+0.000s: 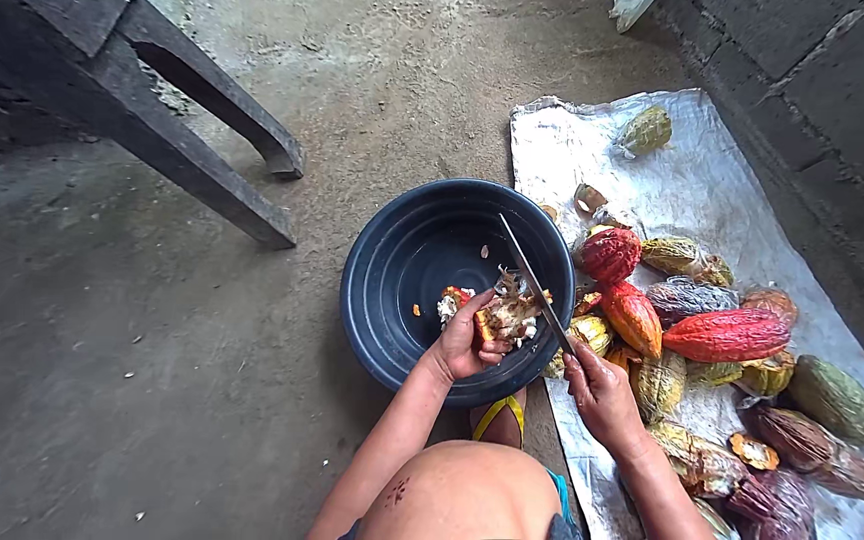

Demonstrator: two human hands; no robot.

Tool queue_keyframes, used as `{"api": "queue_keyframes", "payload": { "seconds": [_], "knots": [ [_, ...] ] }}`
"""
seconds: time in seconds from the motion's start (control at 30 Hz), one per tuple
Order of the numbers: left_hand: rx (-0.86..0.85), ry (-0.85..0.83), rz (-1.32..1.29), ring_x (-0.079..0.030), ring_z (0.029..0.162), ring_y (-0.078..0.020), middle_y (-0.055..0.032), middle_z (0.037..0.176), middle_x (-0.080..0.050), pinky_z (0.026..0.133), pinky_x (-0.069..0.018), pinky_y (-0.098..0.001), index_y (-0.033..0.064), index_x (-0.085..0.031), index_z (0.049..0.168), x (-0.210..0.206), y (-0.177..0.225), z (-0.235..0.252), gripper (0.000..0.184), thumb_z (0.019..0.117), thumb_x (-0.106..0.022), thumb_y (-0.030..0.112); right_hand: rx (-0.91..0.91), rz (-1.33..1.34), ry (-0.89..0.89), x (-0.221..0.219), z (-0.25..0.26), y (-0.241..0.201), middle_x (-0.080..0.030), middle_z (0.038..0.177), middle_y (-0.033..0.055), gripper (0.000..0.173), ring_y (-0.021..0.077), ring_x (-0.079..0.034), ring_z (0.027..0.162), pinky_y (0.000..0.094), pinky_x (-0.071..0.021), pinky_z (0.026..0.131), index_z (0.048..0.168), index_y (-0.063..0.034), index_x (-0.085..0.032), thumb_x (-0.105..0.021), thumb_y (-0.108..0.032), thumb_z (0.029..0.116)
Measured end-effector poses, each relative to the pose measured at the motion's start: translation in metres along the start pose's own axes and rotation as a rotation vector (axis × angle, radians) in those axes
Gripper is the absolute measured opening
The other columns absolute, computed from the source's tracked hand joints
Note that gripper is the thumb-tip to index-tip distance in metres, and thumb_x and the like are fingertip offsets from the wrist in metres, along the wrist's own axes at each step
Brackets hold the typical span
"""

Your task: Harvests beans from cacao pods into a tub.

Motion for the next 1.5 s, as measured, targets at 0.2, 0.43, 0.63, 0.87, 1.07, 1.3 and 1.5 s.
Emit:
{"api": "queue_keyframes", "payload": {
  "seconds": [0.2, 0.43, 0.63, 0.87, 1.07, 1.3, 1.5],
  "knots": [
    [-0.07, 0.105, 0.168, -0.045, 0.041, -0.0015, 0.0004, 0.062, -0.057, 0.038, -0.0362, -0.0134, 0.0135, -0.06, 0.087, 0.008, 0.007, -0.001, 0.052, 0.108, -0.019, 0.036, -0.381, 0.182, -0.318, -0.022, 0.0, 0.01, -0.063, 0.067, -0.0001, 0.037, 0.0116, -0.063, 0.054, 0.0321, -0.0573, 0.057, 0.126, -0.0053, -0.063, -0.038, -0.028, 0.1107],
    [-0.077, 0.217, 0.497, -0.044, 0.042, -0.0014, 0.0009, 0.066, -0.058, 0.038, -0.0359, -0.0149, 0.015, -0.058, 0.102, 0.016, 0.015, -0.005, 0.032, 0.1068, -0.027, 0.022, -0.419, -0.229, -0.574, -0.031, 0.007, -0.009, -0.071, 0.093, 0.0173, 0.037, 0.036, -0.072, 0.09, 0.0531, -0.0553, 0.079, 0.133, -0.0081, -0.06, -0.037, -0.029, 0.1113],
    [-0.011, 0.04, 0.03, -0.046, 0.041, -0.0024, -0.0012, 0.064, -0.061, 0.037, -0.0352, -0.0144, 0.014, -0.062, 0.087, 0.013, -0.009, 0.008, 0.058, 0.1033, -0.013, 0.041, -0.392, 0.365, -0.251, -0.034, 0.002, 0.011, -0.06, 0.064, -0.0016, 0.034, 0.0096, -0.061, 0.052, 0.0293, -0.0555, 0.054, 0.12, -0.0028, -0.064, -0.04, -0.024, 0.109],
    [-0.112, 0.299, -0.222, -0.072, 0.08, -0.0303, -0.0188, 0.095, -0.069, 0.071, -0.0622, -0.0403, 0.005, -0.056, 0.112, 0.021, -0.007, 0.009, 0.047, 0.1037, -0.028, 0.042, -0.292, 0.547, -0.161, -0.013, 0.005, -0.015, -0.062, 0.065, -0.0045, 0.033, 0.0048, -0.06, 0.051, 0.0238, -0.0552, 0.05, 0.115, 0.0017, -0.063, -0.039, -0.019, 0.1071],
    [-0.276, 0.401, -0.159, -0.069, 0.069, -0.0206, -0.0105, 0.077, -0.067, 0.061, -0.0583, -0.0351, 0.0095, -0.056, 0.091, 0.023, 0.006, 0.011, 0.031, 0.1031, -0.033, 0.026, -0.212, 0.433, -0.284, -0.035, -0.019, -0.029, -0.06, 0.062, -0.0042, 0.036, 0.0042, -0.058, 0.05, 0.0233, -0.0536, 0.051, 0.115, -0.0008, -0.066, -0.041, -0.025, 0.1078],
    [-0.314, 0.323, -0.054, -0.069, 0.07, -0.0181, -0.0085, 0.08, -0.069, 0.064, -0.0583, -0.0338, 0.0098, -0.063, 0.113, 0.019, 0.015, 0.009, 0.047, 0.1083, -0.02, 0.028, -0.211, 0.408, -0.336, -0.04, -0.023, -0.027, -0.059, 0.062, -0.0044, 0.034, 0.0043, -0.057, 0.05, 0.0232, -0.0528, 0.051, 0.114, -0.0022, -0.066, -0.041, -0.025, 0.1079],
    [-0.328, 0.307, 0.093, -0.069, 0.075, -0.0175, -0.0095, 0.087, -0.07, 0.069, -0.0585, -0.0331, 0.0072, -0.062, 0.12, 0.02, 0.02, 0.01, 0.048, 0.1093, -0.019, 0.024, -0.105, 0.172, -0.267, -0.036, -0.024, -0.034, -0.062, 0.065, 0.0018, 0.039, 0.0125, -0.061, 0.053, 0.0326, -0.0542, 0.054, 0.119, -0.0008, -0.069, -0.041, -0.026, 0.1065]
  ]
}}
Point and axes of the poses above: each hand's wrist, its own z-axis towards the middle knuckle, its own x-axis out of the back of the hand, y = z × x, the point moved 9 cm from there along z, towards the middle knuckle
